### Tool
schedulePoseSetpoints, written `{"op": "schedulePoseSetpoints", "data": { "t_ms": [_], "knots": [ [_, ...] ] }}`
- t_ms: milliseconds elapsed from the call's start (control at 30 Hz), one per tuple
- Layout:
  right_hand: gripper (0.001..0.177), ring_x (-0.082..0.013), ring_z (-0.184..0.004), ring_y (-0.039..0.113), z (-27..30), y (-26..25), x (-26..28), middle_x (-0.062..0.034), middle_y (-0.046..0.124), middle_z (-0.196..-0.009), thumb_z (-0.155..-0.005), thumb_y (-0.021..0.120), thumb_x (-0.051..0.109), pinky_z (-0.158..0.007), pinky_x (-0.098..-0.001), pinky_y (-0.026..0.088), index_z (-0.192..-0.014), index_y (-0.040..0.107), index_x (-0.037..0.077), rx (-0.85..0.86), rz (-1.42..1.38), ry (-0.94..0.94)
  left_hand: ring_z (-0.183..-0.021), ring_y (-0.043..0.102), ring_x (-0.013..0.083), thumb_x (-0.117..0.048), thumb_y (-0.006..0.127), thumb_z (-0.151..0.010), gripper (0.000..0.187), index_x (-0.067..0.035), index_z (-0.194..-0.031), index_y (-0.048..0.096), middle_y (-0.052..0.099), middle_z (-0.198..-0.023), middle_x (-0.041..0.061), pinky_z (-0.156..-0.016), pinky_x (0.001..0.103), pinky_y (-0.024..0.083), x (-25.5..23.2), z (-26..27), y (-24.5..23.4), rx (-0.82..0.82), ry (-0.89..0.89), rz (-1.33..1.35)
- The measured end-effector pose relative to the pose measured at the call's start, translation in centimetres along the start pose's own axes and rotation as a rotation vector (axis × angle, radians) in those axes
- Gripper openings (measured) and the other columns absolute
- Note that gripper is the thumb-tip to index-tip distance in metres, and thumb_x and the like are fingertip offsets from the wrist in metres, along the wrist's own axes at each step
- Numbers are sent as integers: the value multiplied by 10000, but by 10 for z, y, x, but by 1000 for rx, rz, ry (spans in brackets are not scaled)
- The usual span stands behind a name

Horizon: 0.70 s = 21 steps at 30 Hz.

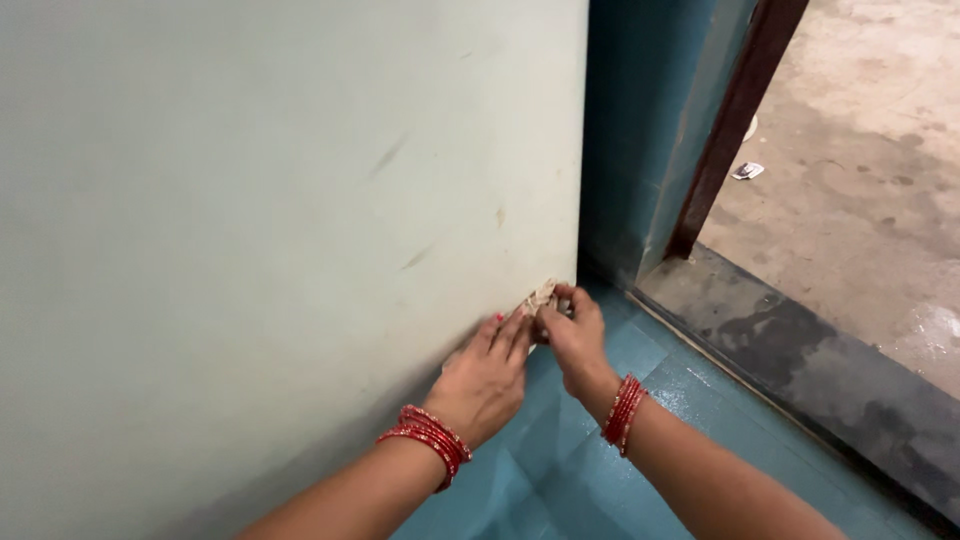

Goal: The person wipes a white wall with a cloth, then rinses the cloth in a black basin of water and wrings it out. They resume wiping the wall with the damp cloth, focusing on the lower section near the floor.

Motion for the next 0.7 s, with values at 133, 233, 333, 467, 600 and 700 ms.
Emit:
{"op": "schedulePoseSetpoints", "data": {
  "t_ms": [133,233,333,467,600,700],
  "knots": [
    [445,-181,-778,676,4,5,18,-175,694,-1052,-824,695,20,-660,-307,595,-1258,603,-17,-2,-99,-159,-1426,386,386,-206,479,-928,496,83,-1314,598,486,-1473,262,-1159,493,297,18,7,-24,-152,-51,-6],
    [428,-158,-882,702,8,7,29,-148,630,-1159,-835,680,1,-726,-291,635,-1252,588,-27,23,-153,-350,-1424,394,391,-204,478,-933,486,77,-1309,607,500,-1463,254,-1157,501,308,25,10,-27,-193,-55,4],
    [413,-200,-1008,649,11,9,28,-129,473,-1275,-817,692,34,-802,-338,604,-1217,610,-27,-60,-8,-460,-1428,391,395,-208,476,-947,473,70,-1304,612,490,-1487,255,-1162,504,309,20,14,-20,-220,-55,9],
    [458,-287,-1153,557,19,12,13,-176,500,-1269,-833,712,131,-998,-393,489,-1251,574,4,-159,327,-611,-1452,328,369,-247,495,-922,538,71,-1338,617,418,-1547,218,-1144,491,305,2,23,1,-166,-15,-72],
    [481,-309,-1175,528,17,10,-8,-189,478,-1291,-846,704,177,-1031,-401,453,-1273,548,19,-149,398,-578,-1517,196,347,-225,533,-916,453,6,-1283,663,280,-1644,182,-1187,496,231,-7,23,27,45,61,-63],
    [493,-312,-1180,521,16,11,-16,-195,468,-1304,-842,703,168,-1027,-400,455,-1282,540,16,-159,403,-575,-1525,171,347,-206,547,-912,432,-5,-1271,680,254,-1655,179,-1193,499,209,-10,24,36,82,65,-25]
  ]
}}
Point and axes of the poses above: each hand's wrist, its own z-axis away from the middle knuckle, its own y-axis out of the palm, x = y × z, the point moved 4 cm from there along -z, towards the middle knuckle
